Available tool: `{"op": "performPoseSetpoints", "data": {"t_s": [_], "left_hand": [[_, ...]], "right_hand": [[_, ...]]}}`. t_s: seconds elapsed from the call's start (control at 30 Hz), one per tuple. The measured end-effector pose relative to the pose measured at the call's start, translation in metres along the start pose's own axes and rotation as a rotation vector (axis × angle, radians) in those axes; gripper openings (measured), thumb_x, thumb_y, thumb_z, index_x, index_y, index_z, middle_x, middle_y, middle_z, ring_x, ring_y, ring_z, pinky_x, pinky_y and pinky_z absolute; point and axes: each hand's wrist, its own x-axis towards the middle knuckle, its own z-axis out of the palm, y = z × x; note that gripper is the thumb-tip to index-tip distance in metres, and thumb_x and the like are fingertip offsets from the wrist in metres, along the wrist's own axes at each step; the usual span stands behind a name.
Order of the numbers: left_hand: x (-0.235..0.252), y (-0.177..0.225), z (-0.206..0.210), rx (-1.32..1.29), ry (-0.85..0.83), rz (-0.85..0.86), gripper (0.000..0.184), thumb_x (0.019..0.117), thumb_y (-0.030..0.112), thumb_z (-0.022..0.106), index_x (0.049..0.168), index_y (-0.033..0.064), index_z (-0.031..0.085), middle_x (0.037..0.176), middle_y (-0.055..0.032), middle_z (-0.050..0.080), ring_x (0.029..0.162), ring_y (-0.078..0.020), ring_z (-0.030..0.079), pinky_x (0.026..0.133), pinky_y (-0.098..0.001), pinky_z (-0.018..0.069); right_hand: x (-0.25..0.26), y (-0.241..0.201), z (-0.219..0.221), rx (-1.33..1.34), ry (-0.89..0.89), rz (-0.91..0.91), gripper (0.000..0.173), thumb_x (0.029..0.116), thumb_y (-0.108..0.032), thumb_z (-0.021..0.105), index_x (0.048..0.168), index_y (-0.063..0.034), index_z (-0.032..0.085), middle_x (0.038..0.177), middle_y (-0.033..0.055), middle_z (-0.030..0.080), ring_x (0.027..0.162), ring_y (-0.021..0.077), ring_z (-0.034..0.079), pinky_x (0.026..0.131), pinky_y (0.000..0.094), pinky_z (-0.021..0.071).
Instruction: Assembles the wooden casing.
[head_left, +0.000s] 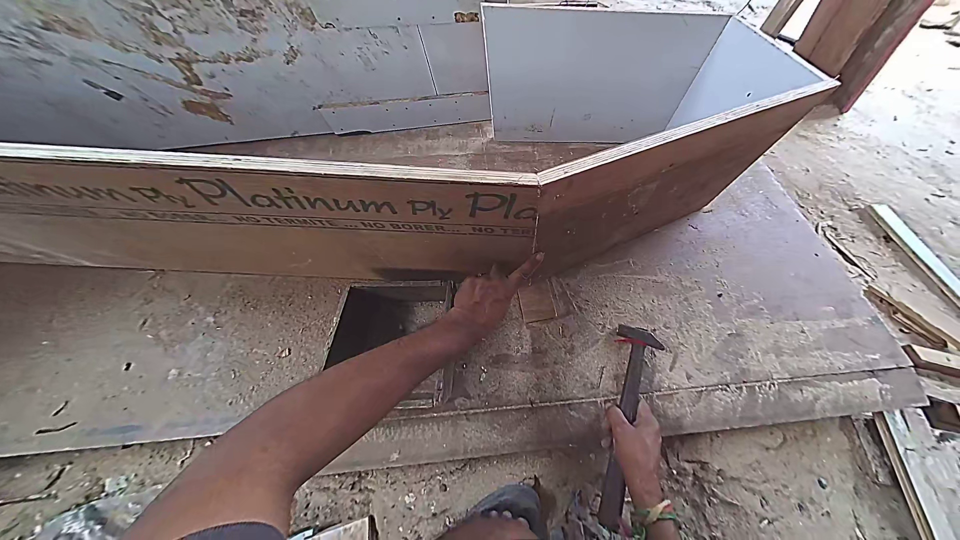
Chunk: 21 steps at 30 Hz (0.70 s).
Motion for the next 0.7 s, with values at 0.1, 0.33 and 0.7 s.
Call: {"op": "performPoseSetpoints", "data": {"t_s": [0.1,0.33,0.7], "left_hand": [[-0.004,-0.007,-0.003,0.015,0.005,0.03,0.072,0.1096,0.023,0.039,0.163,0.0487,-0.002,0.128,-0.0329,0.058,0.088,-0.049,0.068,0.072,-0.0613,0.0551],[-0.011,-0.014,-0.024,0.112,-0.119,0.04,0.082,0.1065,0.001,0.034,0.163,0.0481,-0.003,0.118,-0.0349,0.06,0.09,-0.0527,0.066,0.074,-0.0628,0.0538],[-0.079,-0.022,-0.096,-0.226,-0.075,0.186,0.079,0.1014,0.043,0.062,0.164,0.0424,0.015,0.113,-0.0145,0.071,0.096,-0.037,0.07,0.084,-0.0598,0.0538]], "right_hand": [[0.001,-0.001,0.0,-0.007,-0.001,0.003,0.015,0.0942,-0.012,0.068,0.102,-0.0015,0.06,0.064,0.0098,0.069,0.048,0.0234,0.066,0.045,0.0408,0.0567],[0.0,-0.003,-0.001,-0.044,0.006,-0.002,0.015,0.0921,-0.014,0.068,0.1,-0.0029,0.061,0.063,0.0089,0.068,0.048,0.0234,0.066,0.046,0.0416,0.0568],[0.004,0.001,-0.003,-0.178,0.024,-0.034,0.028,0.0869,-0.02,0.072,0.107,-0.001,0.067,0.083,0.0185,0.07,0.073,0.0343,0.07,0.068,0.0594,0.0554]]}}
